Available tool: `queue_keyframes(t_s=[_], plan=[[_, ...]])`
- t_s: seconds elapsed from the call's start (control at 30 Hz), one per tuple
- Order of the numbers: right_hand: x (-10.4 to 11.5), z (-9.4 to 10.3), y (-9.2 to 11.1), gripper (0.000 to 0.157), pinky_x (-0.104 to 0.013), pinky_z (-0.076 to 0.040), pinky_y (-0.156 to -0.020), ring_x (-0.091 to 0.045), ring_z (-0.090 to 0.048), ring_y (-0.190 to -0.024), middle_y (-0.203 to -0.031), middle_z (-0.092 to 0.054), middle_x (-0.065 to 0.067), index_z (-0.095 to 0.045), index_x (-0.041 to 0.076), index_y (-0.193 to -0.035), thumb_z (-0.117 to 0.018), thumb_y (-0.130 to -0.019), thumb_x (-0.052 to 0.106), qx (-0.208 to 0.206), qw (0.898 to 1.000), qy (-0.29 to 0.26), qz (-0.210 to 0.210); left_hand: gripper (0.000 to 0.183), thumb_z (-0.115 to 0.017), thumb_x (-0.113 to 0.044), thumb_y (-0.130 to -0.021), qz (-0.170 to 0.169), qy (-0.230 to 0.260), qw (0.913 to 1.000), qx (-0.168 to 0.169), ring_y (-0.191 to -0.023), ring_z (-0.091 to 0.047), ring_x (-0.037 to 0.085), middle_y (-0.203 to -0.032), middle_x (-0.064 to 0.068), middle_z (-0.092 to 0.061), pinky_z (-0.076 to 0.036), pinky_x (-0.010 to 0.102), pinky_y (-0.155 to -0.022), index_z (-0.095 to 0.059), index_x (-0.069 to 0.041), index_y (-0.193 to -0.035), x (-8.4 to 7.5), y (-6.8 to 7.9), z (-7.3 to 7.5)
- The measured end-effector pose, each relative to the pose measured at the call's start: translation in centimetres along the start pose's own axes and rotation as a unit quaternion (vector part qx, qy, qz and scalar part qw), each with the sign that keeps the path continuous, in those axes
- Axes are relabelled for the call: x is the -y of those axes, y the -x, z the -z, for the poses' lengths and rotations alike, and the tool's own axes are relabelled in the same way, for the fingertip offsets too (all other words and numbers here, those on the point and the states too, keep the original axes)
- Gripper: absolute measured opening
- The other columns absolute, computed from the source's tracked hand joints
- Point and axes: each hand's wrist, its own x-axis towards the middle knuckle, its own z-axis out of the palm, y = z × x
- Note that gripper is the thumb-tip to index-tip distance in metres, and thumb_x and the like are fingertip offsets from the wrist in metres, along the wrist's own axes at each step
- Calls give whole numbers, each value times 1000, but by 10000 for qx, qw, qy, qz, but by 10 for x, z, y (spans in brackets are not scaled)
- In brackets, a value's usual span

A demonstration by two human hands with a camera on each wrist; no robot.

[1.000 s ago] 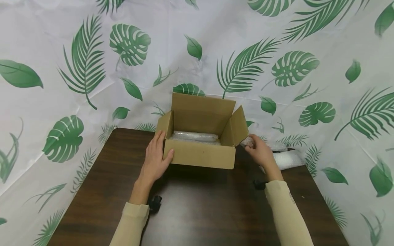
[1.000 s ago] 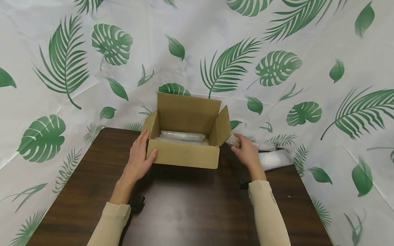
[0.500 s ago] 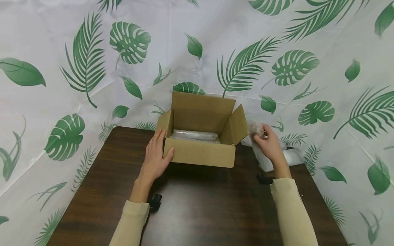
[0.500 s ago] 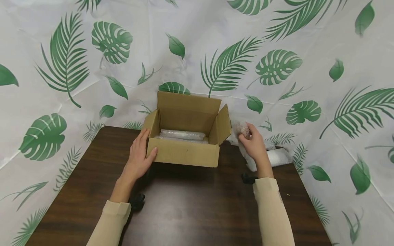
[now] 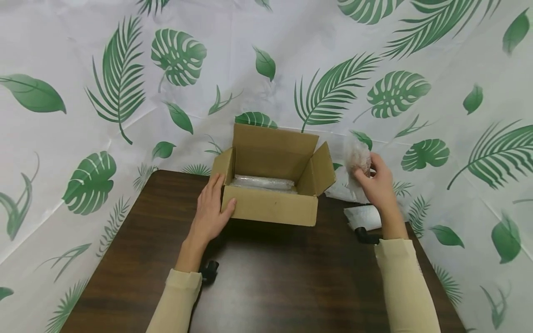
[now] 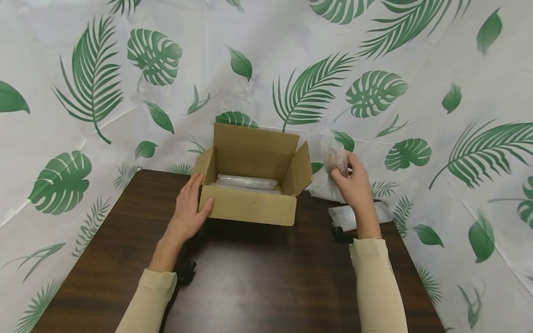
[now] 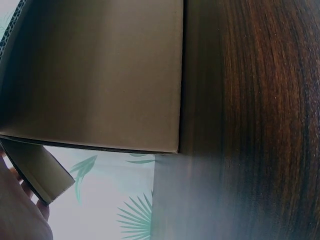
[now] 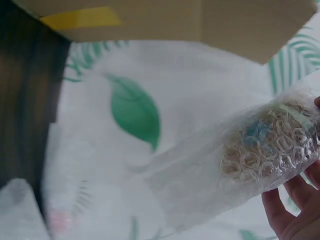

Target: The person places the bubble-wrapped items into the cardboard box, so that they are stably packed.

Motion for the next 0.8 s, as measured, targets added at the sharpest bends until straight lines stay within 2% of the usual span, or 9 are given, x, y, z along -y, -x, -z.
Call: queue_keyframes(t_s=[0.1, 0.17, 0.33, 0.4, 0.5, 0.57, 0.63, 0.73, 0.8], plan=[[15, 5, -5, 48, -21, -44, -86, 0, -56, -111, -134, -64, -8, -59, 14, -150, -67, -102, 20, -109, 9998, -14, 159, 81, -52, -50, -108, 9, 3, 10000, -7, -162, -25, 41, -179, 14, -19, -20, 67, -128, -18, -18, -174, 0, 0, 0], [25, 8, -8, 48, -20, -44, -87, 2, -55, -111, -134, -64, -7, -59, 15, -150, -67, -102, 21, -133, 9996, 22, 247, 81, -52, -49, -108, 18, -6, 10000, -5, -162, -25, 41, -179, 14, -19, -20, 67, -128, -18, -19, -174, 1, 1, 0], [56, 12, -18, 48, -22, -43, -90, -13, -60, -118, -138, -65, -6, -61, 18, -149, -67, -102, 21, -119, 9987, 162, 472, 81, -52, -49, -108, 8, -41, 10000, 1, -162, -24, 41, -179, 14, -19, -20, 66, -129, -18, -18, -174, 3, 1, -1], [69, 12, -20, 50, -28, -45, -94, -21, -61, -121, -142, -65, -7, -61, 18, -150, -68, -101, 18, -90, 9975, 259, 653, 81, -53, -49, -108, 4, -41, 10000, 1, -162, -24, 41, -179, 14, -19, -20, 66, -129, -18, -18, -174, 4, 0, -1], [90, 7, -21, 54, -42, -49, -98, -29, -62, -124, -146, -65, -11, -61, 16, -152, -69, -99, 12, -22, 9927, 392, 1145, 81, -53, -49, -108, 2, -41, 10000, 0, -162, -25, 41, -179, 14, -19, -20, 66, -129, -18, -17, -174, 3, 0, -1], [103, 2, -21, 56, -52, -51, -98, -33, -63, -125, -146, -65, -13, -62, 15, -151, -71, -96, 6, -35, 9856, 515, 1611, 81, -53, -49, -108, -3, -24, 10000, 4, -162, -25, 42, -179, 14, -19, -20, 66, -129, -19, -17, -174, 2, 0, -1], [116, -4, -21, 57, -59, -50, -101, -36, -64, -126, -144, -67, -14, -64, 15, -149, -72, -94, 4, -120, 9742, 764, 2119, 81, -53, -49, -108, -7, -12, 10000, 2, -162, -25, 42, -179, 14, -20, -20, 66, -129, -19, -17, -174, 2, -1, -1], [135, -19, -21, 58, -64, -45, -107, -37, -65, -129, -143, -68, -12, -65, 17, -148, -73, -92, 6, -233, 9533, 1247, 2739, 81, -53, -48, -108, -18, 8, 10000, -19, -161, -25, 42, -179, 15, -20, -20, 67, -128, -19, -16, -174, 1, -1, -1], [146, -31, -20, 58, -64, -42, -110, -36, -63, -132, -144, -68, -10, -65, 19, -148, -74, -91, 8, -191, 9419, 1500, 3000, 81, -54, -48, -108, -31, 22, 10000, -34, -161, -25, 43, -178, 16, -21, -20, 67, -128, -19, -16, -173, 0, -1, 0]])
